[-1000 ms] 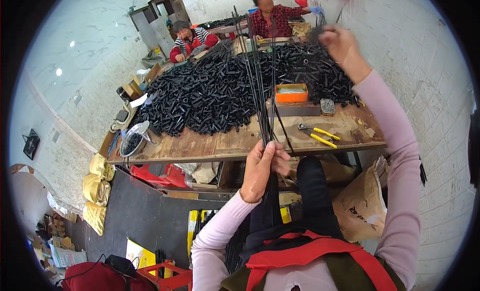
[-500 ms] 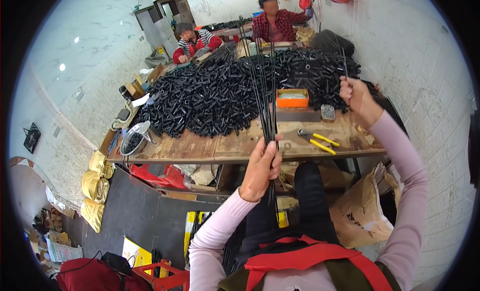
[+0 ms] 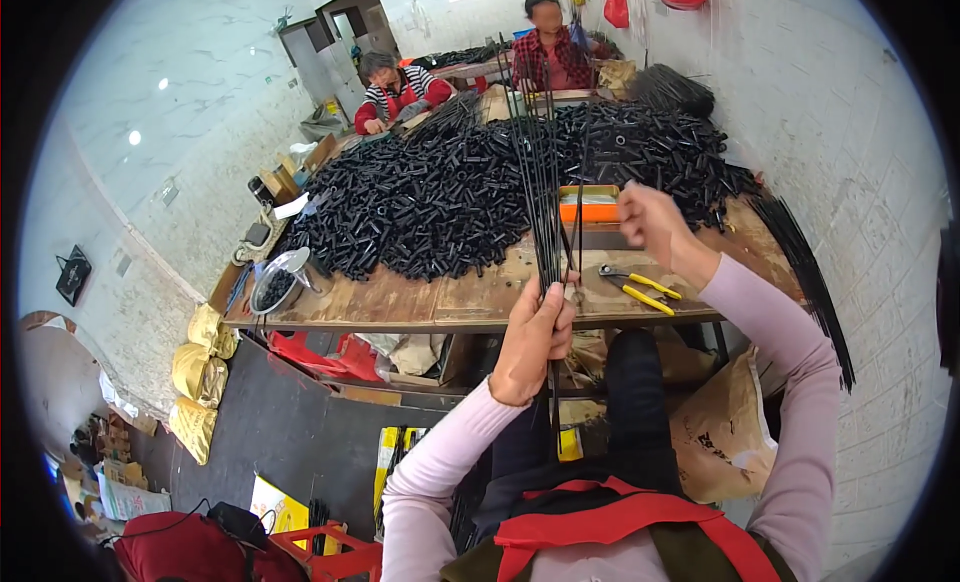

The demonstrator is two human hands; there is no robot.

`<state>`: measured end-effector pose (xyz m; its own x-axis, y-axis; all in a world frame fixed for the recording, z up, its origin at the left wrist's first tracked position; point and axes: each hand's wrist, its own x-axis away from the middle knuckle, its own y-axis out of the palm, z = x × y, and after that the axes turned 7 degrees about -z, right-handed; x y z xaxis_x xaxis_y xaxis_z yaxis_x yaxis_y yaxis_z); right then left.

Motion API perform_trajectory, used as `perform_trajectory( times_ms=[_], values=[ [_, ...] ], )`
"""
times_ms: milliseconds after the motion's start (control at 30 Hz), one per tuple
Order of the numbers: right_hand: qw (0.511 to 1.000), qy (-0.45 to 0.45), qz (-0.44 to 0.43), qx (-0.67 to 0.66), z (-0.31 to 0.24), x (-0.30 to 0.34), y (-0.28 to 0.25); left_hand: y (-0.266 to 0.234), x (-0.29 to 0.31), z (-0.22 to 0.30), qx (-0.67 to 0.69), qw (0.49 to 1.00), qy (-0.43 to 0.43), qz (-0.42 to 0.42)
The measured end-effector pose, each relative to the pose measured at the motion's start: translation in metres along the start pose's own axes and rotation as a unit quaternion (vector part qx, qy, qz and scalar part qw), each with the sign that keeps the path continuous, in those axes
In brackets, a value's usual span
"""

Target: Bundling several black wires together and using pliers to process or trim them at an assembly station.

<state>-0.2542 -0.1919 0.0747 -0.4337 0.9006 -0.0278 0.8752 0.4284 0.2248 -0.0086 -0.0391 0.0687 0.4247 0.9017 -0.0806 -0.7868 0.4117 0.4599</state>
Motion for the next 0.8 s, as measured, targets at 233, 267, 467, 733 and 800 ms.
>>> perform_trajectory(
  times_ms=[233,267,467,733,800],
  values=[
    [0.986,-0.022,-0.074,-0.146,-0.055,-0.044,0.087,-0.011,0.000,-0.010,-0.025,0.999,-0.027,-0.004],
    [0.981,-0.026,-0.119,-0.154,-0.059,-0.049,0.090,-0.011,0.002,-0.012,-0.020,0.999,-0.025,-0.034],
    [0.968,0.019,-0.222,-0.114,-0.051,-0.017,0.099,-0.021,-0.013,0.012,0.061,0.991,-0.037,-0.116],
    [0.978,-0.002,-0.209,-0.030,-0.049,0.023,0.094,0.000,-0.004,0.005,0.040,0.988,-0.088,-0.122],
    [0.974,0.008,-0.224,-0.037,-0.056,0.028,0.095,0.000,-0.006,0.007,0.028,0.989,-0.067,-0.129]
  ],
)
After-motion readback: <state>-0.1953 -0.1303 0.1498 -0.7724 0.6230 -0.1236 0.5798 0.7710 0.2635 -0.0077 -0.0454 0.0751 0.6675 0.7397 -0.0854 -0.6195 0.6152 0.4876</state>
